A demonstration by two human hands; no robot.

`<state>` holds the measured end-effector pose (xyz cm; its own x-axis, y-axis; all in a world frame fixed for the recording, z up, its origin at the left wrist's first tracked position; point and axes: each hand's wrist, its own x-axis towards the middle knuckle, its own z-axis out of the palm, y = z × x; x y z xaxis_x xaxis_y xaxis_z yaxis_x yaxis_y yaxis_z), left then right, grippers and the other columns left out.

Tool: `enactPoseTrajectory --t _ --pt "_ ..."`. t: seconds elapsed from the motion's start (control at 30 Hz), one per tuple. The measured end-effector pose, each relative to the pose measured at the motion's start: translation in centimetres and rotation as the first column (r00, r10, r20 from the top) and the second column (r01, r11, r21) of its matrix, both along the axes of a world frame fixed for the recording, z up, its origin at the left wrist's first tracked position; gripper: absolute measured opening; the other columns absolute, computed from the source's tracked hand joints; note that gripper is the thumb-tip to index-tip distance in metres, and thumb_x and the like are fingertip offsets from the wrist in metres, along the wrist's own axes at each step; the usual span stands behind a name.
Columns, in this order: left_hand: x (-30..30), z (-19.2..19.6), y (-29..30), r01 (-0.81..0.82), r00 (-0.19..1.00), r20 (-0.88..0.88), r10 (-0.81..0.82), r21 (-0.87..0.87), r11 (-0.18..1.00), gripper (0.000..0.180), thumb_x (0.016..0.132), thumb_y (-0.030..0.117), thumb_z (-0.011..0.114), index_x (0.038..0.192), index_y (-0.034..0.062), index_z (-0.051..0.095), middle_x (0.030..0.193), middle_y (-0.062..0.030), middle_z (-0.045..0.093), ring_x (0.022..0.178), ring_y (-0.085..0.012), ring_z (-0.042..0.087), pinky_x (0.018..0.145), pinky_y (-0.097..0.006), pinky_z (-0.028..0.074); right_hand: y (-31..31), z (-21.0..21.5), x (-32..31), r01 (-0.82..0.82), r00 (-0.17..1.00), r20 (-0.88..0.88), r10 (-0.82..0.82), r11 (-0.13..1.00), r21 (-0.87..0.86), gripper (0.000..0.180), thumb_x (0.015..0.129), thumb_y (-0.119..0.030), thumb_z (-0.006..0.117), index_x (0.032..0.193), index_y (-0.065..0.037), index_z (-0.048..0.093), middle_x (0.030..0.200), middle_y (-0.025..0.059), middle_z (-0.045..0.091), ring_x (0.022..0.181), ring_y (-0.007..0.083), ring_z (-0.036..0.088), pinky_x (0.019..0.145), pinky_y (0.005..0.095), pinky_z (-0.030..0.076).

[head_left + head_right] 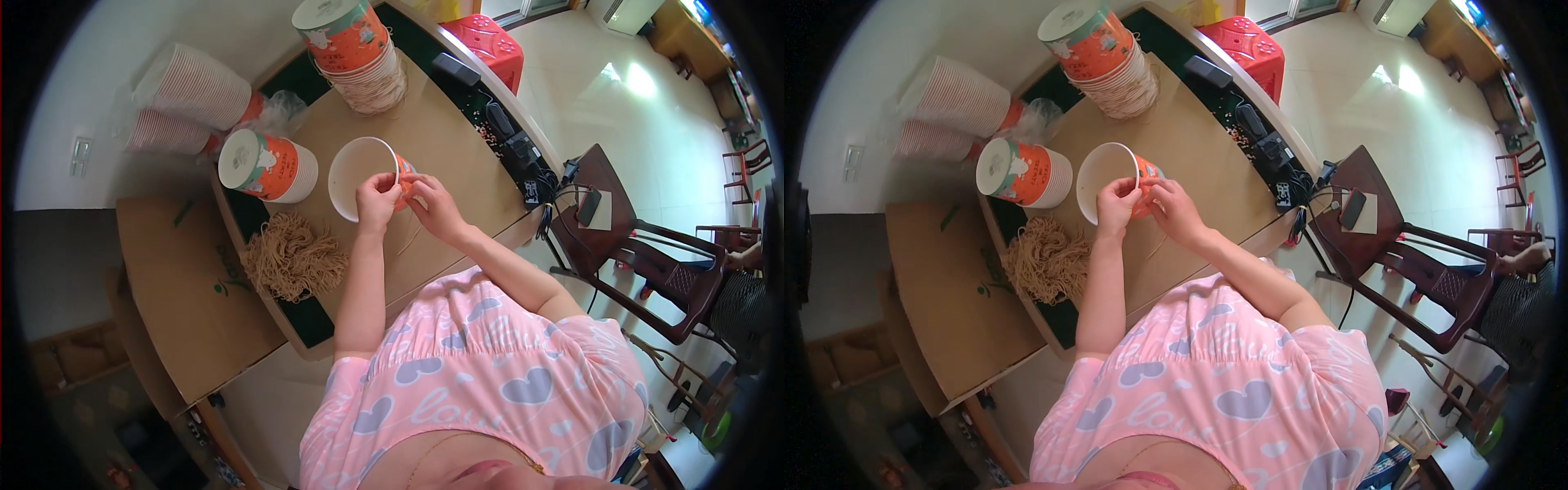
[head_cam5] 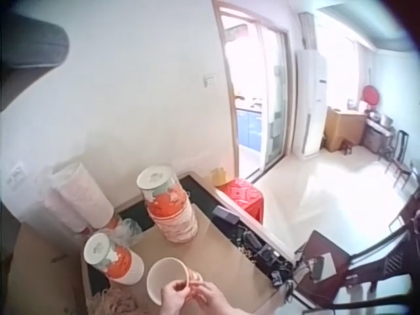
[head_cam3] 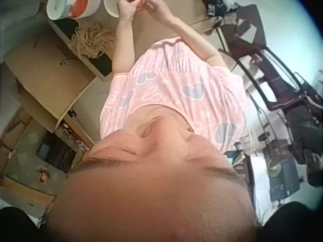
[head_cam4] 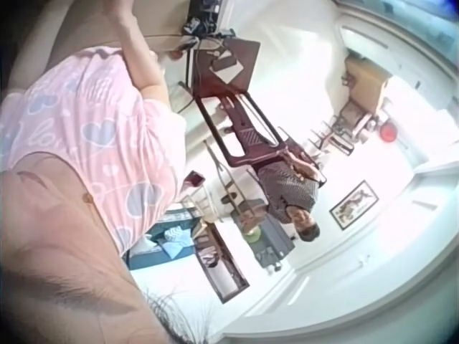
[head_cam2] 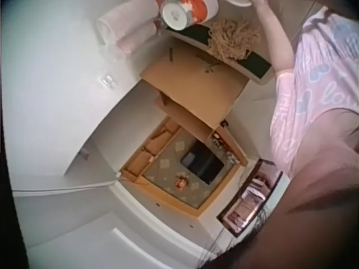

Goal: The person is manually attaching rubber bands or strings to paper cups for packaging.

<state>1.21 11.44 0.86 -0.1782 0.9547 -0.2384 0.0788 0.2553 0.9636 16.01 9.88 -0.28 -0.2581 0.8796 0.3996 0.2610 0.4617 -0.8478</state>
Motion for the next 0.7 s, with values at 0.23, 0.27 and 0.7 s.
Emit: enactPoseTrajectory --t 0.23,0.27,0.7 --pt "1.3 1.0 0.1 0.043 0.999 -0.001 -0.043 -0.041 0.998 0.020 0.081 -0.004 0.061 0.101 -0.0059 0.063 0.095 -0.0092 0.068 0.084 -0.0137 0.065 0.077 -0.026 0.053 1.4 -1.6 0.5 0.116 0.977 -0.122 -0.174 0.918 -0.380 0.007 0.082 -0.001 0.063 0.088 -0.002 0.059 0.090 0.0114 0.058 0.086 0.0258 0.061 0.071 0.0330 0.053" --pt "1.3 1.1 0.0 0.041 0.999 0.013 -0.041 -0.033 0.999 0.021 0.081 -0.004 0.061 0.101 -0.0057 0.063 0.096 -0.0091 0.068 0.084 -0.0135 0.065 0.078 -0.026 0.053 1.7 -1.5 0.5 0.115 0.977 -0.124 -0.175 0.917 -0.382 0.007 0.082 -0.001 0.063 0.088 -0.002 0.059 0.090 0.0114 0.058 0.086 0.0258 0.061 0.071 0.0330 0.053" --pt "1.2 0.8 -0.2 0.046 0.998 -0.034 -0.047 -0.026 0.999 0.019 0.081 -0.003 0.061 0.099 -0.0052 0.066 0.092 -0.0078 0.068 0.082 -0.0123 0.064 0.076 -0.025 0.053 2.5 -1.1 0.5 0.184 0.983 0.001 -0.184 0.983 0.013 0.007 0.078 -0.005 0.067 0.085 -0.006 0.066 0.084 0.0080 0.063 0.082 0.0250 0.060 0.070 0.0340 0.051"
